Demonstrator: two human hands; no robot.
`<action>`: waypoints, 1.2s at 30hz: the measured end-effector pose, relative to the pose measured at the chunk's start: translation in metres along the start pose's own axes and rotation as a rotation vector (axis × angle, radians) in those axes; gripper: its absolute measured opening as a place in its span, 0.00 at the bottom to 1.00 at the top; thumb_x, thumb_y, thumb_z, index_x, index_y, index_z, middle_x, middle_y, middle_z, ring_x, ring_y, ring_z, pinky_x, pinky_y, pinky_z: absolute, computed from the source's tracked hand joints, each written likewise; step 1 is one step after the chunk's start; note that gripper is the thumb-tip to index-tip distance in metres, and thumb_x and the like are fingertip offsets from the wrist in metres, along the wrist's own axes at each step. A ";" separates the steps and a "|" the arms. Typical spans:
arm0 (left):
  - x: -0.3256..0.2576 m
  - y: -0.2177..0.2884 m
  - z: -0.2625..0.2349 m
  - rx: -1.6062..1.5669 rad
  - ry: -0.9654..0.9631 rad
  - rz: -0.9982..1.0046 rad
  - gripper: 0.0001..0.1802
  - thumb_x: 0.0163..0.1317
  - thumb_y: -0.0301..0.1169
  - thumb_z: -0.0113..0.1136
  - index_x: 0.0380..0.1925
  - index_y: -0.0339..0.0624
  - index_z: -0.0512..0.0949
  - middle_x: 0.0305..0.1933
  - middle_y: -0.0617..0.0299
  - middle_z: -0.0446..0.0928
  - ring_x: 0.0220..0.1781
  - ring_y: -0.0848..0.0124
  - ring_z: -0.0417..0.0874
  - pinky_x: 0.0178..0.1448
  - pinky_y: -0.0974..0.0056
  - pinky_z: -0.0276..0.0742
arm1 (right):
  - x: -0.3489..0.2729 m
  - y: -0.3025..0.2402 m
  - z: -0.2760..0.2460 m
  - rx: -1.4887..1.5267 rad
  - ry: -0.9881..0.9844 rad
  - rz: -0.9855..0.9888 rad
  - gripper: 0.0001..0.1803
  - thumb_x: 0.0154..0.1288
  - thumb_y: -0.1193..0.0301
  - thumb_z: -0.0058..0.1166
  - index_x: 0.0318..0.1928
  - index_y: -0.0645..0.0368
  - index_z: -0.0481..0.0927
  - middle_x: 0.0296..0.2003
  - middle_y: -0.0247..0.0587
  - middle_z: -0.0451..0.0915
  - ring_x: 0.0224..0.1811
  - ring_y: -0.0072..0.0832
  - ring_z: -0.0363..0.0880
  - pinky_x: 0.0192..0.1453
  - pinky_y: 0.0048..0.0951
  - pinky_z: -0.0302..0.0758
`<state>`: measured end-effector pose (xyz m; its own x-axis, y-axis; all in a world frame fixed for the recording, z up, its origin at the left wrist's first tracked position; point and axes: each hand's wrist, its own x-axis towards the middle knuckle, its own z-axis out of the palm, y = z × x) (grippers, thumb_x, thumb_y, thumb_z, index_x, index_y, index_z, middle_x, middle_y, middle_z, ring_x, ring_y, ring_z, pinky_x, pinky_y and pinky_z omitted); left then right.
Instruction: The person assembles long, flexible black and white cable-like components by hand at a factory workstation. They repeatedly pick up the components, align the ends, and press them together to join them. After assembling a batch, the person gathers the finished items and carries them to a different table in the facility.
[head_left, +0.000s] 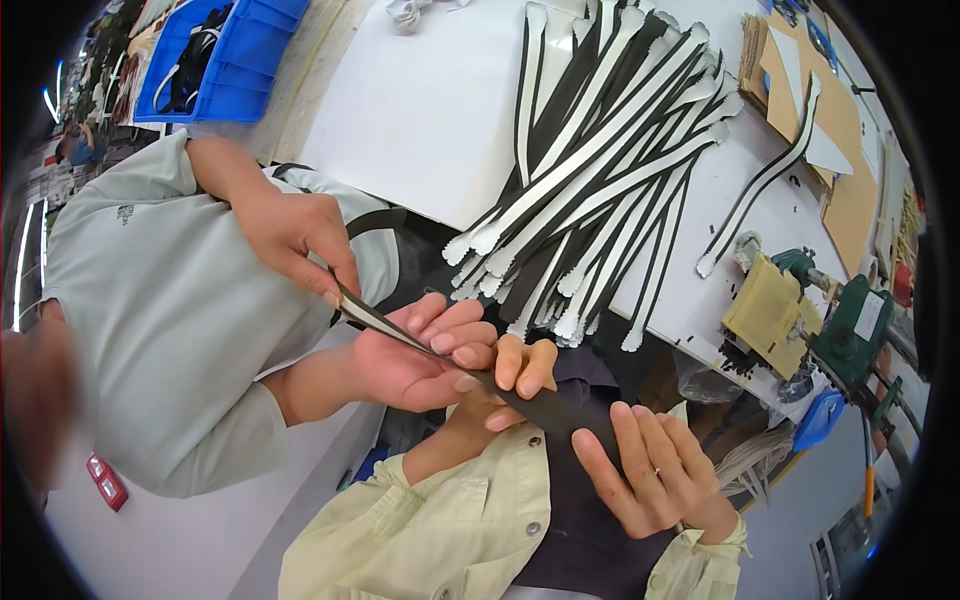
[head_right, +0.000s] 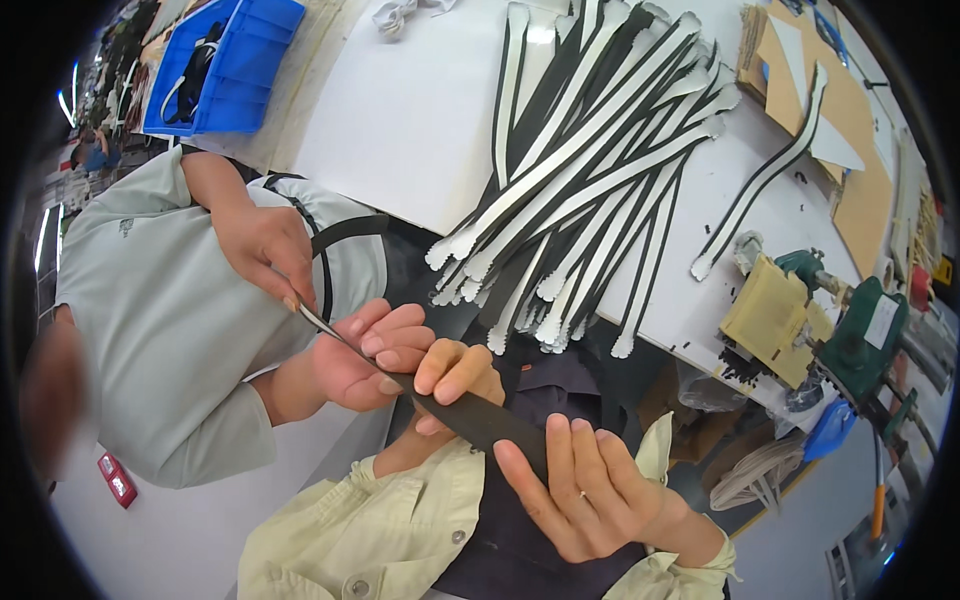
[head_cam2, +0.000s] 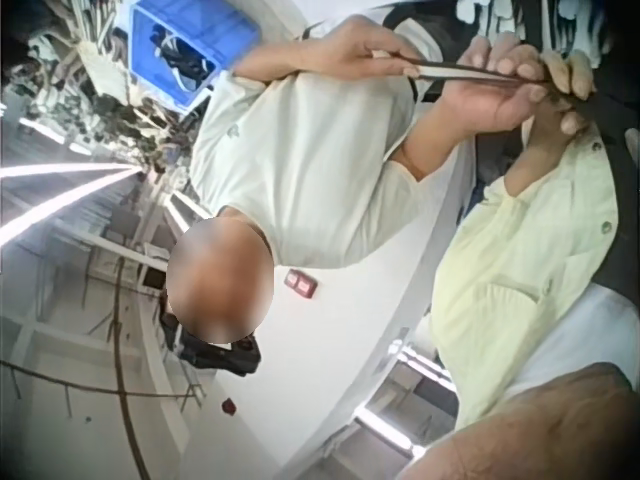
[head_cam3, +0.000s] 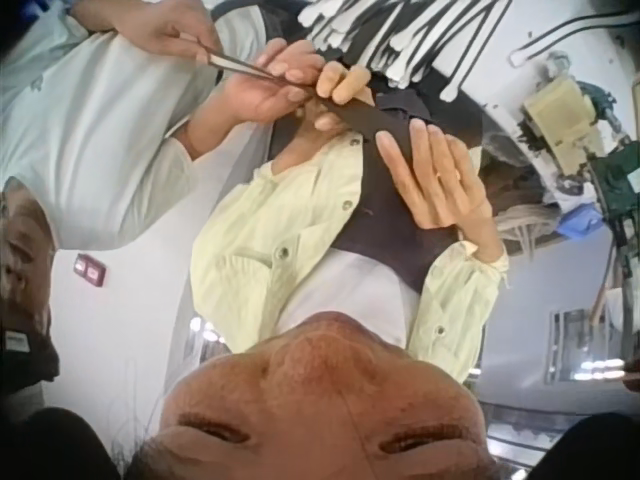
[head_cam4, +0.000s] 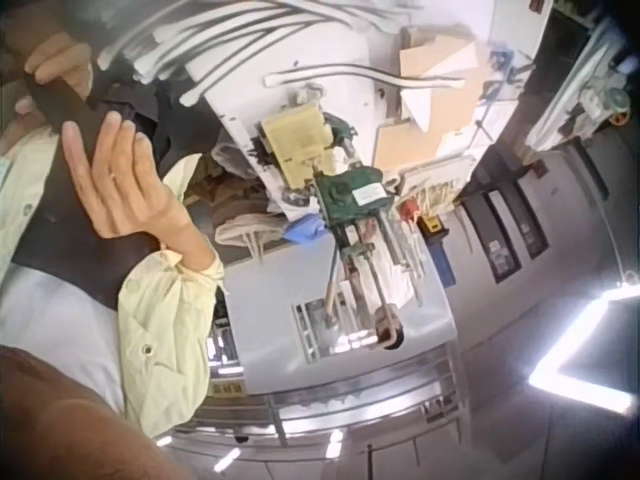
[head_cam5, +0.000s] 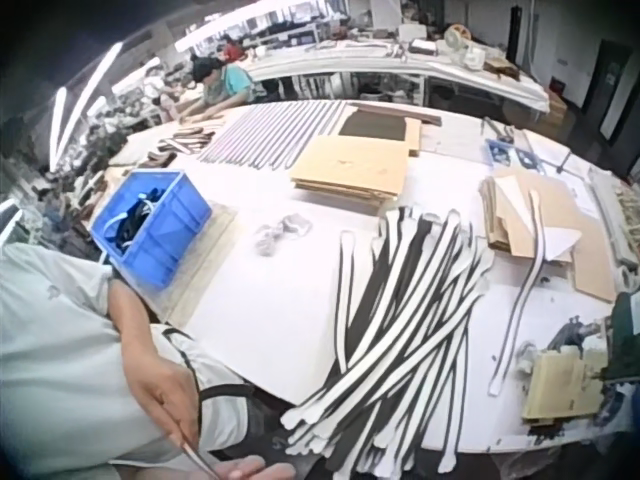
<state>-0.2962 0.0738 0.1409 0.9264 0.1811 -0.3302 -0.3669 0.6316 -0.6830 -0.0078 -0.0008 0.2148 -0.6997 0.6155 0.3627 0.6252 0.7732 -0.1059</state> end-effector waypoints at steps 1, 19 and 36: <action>0.002 -0.001 0.000 0.021 -0.034 -0.004 0.12 0.63 0.43 0.53 0.28 0.51 0.67 0.27 0.71 0.60 0.25 0.76 0.58 0.30 0.74 0.58 | -0.003 0.000 0.003 -0.019 0.012 -0.016 0.16 0.60 0.73 0.51 0.48 0.53 0.84 0.31 0.47 0.83 0.30 0.31 0.80 0.34 0.28 0.75; 0.147 -0.027 -0.014 0.697 -1.232 0.431 0.16 0.70 0.38 0.48 0.26 0.50 0.82 0.33 0.69 0.82 0.14 0.79 0.64 0.27 0.71 0.61 | -0.014 0.001 -0.002 -0.102 -0.029 0.104 0.17 0.63 0.63 0.52 0.52 0.45 0.82 0.42 0.43 0.83 0.42 0.30 0.82 0.53 0.36 0.70; 0.144 -0.029 -0.018 0.540 -1.012 0.470 0.20 0.65 0.52 0.53 0.33 0.47 0.66 0.22 0.68 0.71 0.15 0.79 0.65 0.30 0.72 0.62 | -0.009 0.004 0.005 -0.011 0.014 0.202 0.15 0.59 0.71 0.55 0.48 0.52 0.82 0.40 0.48 0.83 0.37 0.31 0.82 0.50 0.33 0.70</action>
<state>-0.1538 0.0677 0.1017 0.4508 0.8232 0.3452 -0.8217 0.5337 -0.1997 -0.0009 -0.0025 0.2064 -0.5551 0.7554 0.3481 0.7562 0.6326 -0.1671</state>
